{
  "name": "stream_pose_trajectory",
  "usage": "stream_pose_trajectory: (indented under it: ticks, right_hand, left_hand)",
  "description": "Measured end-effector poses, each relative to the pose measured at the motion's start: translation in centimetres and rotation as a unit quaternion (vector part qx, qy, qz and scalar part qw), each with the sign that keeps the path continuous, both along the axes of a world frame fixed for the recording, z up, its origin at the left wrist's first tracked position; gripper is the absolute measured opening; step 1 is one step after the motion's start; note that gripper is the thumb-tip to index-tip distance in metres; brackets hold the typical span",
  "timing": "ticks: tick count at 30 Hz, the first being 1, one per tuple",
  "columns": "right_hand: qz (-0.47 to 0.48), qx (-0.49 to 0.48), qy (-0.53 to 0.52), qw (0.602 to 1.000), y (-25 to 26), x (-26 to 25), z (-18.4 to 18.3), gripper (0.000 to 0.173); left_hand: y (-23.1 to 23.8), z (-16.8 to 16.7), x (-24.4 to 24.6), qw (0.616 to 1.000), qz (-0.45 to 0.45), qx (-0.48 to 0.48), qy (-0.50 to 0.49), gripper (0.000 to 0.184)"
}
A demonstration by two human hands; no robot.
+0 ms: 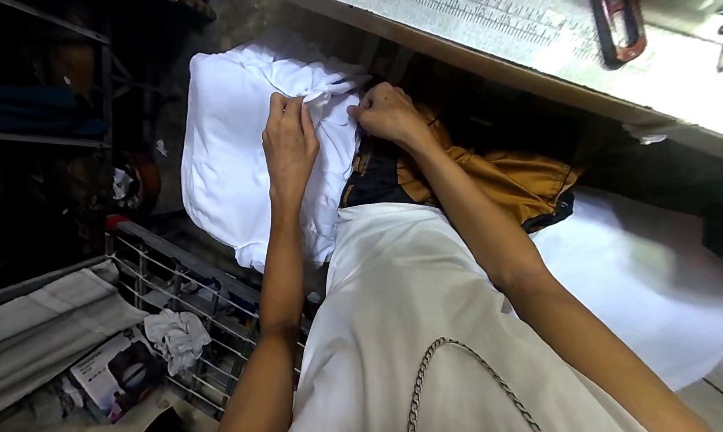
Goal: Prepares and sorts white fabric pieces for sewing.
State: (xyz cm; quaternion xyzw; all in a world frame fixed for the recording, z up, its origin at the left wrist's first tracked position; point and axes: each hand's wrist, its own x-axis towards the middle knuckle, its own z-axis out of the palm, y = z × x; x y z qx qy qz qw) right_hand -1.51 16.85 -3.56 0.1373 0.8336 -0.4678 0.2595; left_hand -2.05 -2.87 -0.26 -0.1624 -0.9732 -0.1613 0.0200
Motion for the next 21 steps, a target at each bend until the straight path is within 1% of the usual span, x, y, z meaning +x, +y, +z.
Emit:
stream_pose_trajectory:
  ticks: [1,3,6,8,10,12,13,17,19,20,21]
  right_hand:
    - [-0.003,-0.002,-0.001,1.000,-0.3,-0.2,-0.2,0.036]
    - [-0.019,-0.008,0.017,1.000,-0.9,-0.3,-0.7,0.028]
    - [-0.043,0.000,0.057,0.997,-1.3,-0.2,-0.4,0.018]
    - [-0.049,0.014,0.061,0.997,-1.3,-0.1,-0.2,0.016]
    - [-0.039,0.017,0.053,0.998,-1.3,-0.3,-0.6,0.020]
    - [-0.049,-0.015,0.050,0.997,-1.3,-0.5,-1.4,0.026]
    - [-0.060,-0.031,0.059,0.996,-1.3,-0.7,-1.7,0.026]
    - [-0.118,-0.089,0.116,0.982,-1.5,-0.8,-1.5,0.022]
    - [-0.148,-0.145,0.154,0.966,-2.0,-0.9,-1.3,0.019]
    - [-0.162,-0.187,0.170,0.954,-2.4,-1.1,-1.2,0.018]
    - [-0.174,-0.231,0.186,0.939,-2.8,-1.3,-1.0,0.017]
  left_hand:
    - [0.0,0.1,0.1,1.000,-0.012,0.007,-0.004,0.031]
    - [0.1,0.3,0.3,0.999,-0.048,0.018,-0.008,0.035]
    - [-0.1,0.3,0.7,0.995,-0.093,-0.021,-0.020,0.030]
    - [-0.4,0.1,1.0,0.993,-0.103,-0.028,-0.042,0.024]
    - [-0.5,-0.2,1.3,0.994,-0.104,-0.016,-0.042,0.025]
    - [-0.6,-0.1,1.6,0.994,-0.099,-0.003,-0.043,0.027]
    - [-0.5,-0.1,1.7,0.994,-0.096,0.002,-0.044,0.027]
    - [-0.2,-0.1,1.9,0.995,-0.084,0.017,-0.044,0.030]
    - [0.3,-0.1,2.2,0.996,-0.072,0.018,-0.043,0.029]
    - [0.6,-0.2,2.3,0.997,-0.062,0.010,-0.042,0.034]
    - [0.9,-0.3,2.5,0.998,-0.049,-0.002,-0.038,0.047]
